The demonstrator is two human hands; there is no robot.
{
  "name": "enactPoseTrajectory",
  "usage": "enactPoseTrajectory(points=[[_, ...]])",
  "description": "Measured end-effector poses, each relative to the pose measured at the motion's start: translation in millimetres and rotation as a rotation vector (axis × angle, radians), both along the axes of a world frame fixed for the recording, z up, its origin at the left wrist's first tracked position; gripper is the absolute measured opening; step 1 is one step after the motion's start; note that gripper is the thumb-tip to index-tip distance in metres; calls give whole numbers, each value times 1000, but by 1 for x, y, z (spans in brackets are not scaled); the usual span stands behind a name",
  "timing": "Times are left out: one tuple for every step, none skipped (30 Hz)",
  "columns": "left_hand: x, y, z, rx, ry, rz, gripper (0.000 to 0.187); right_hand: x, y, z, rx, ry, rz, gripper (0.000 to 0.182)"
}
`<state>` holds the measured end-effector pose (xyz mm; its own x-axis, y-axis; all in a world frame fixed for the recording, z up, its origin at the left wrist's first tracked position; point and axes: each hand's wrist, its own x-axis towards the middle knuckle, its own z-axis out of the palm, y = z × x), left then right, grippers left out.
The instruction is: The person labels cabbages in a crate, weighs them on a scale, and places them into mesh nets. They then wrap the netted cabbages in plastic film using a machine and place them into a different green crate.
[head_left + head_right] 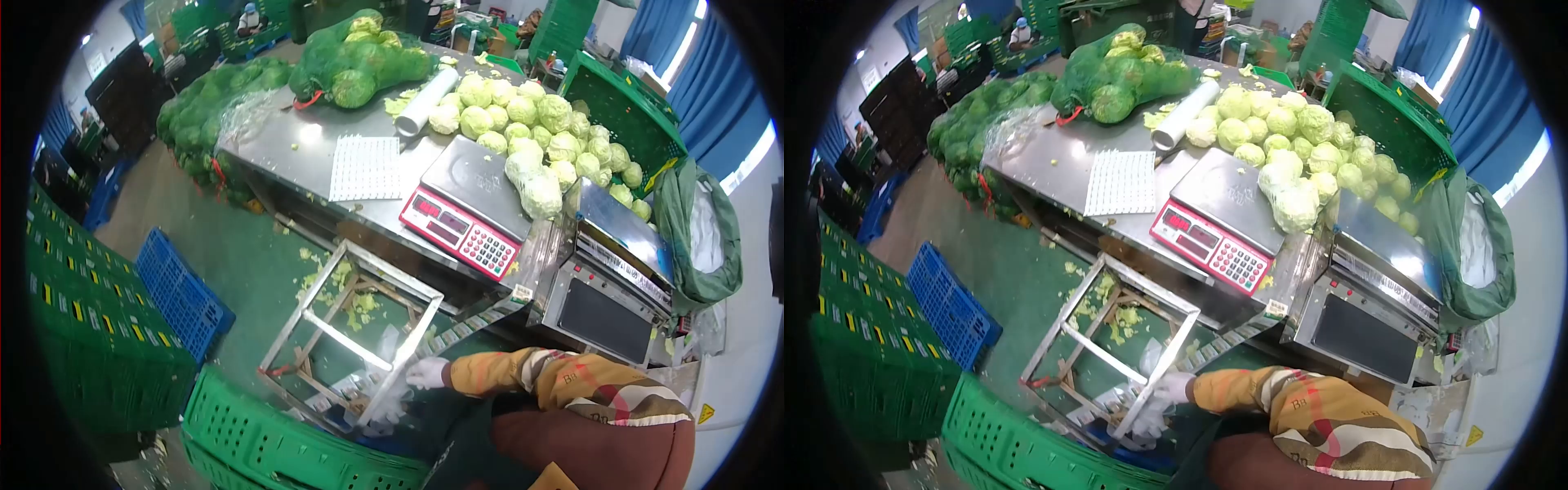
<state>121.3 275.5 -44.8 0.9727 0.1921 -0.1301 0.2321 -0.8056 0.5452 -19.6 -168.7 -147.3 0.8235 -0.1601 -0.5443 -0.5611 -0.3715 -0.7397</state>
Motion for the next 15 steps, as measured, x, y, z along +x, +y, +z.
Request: enactPoseTrajectory(points=[[20, -32, 10, -35, -10, -193, 82, 1, -2, 8, 21, -46, -16, 35], [47, -45, -21, -41, -16, -209, 82, 0, -6, 6, 25, -58, -17, 35], [80, -76, -57, -277, -96, -408, 80, -2, -9, 0, 30, -68, -20, 35], [94, -89, -78, -421, -43, -485, 79, -7, -9, -10, 34, -68, -45, 36], [105, -117, -81, -572, 26, -554, 80, -10, -14, -18, 37, -68, -61, 36], [116, -145, -83, -717, 108, -614, 81, -10, -21, -17, 92, 48, -45, 37], [133, -151, -106, -345, 36, -751, 82, -14, -26, -15, 113, 13, -60, 37], [128, -198, -74, -255, 230, -683, 86, -17, -29, -21, 138, 9, -101, 37], [136, -221, -74, 130, 152, -835, 88, -19, -29, -23, 170, -47, -199, 30], [148, -226, -113, 160, 19, -998, 86, -23, -32, -38, 139, -56, -197, 30], [152, -246, -123, 143, 83, -1056, 82, -24, -37, -41, 202, 32, -234, 32], [155, -258, -143, 167, 137, -1107, 80, -23, -39, -42, 211, 16, -237, 32], [161, -271, -162, 182, 193, -1176, 78, -22, -43, -47, 216, 1, -259, 32], [172, -285, -167, 205, 237, -1186, 77, -21, -45, -59, 243, 42, -243, 30], [180, -298, -174, 225, 283, -1208, 77, -15, -48, -59, 267, 86, -239, 30]])
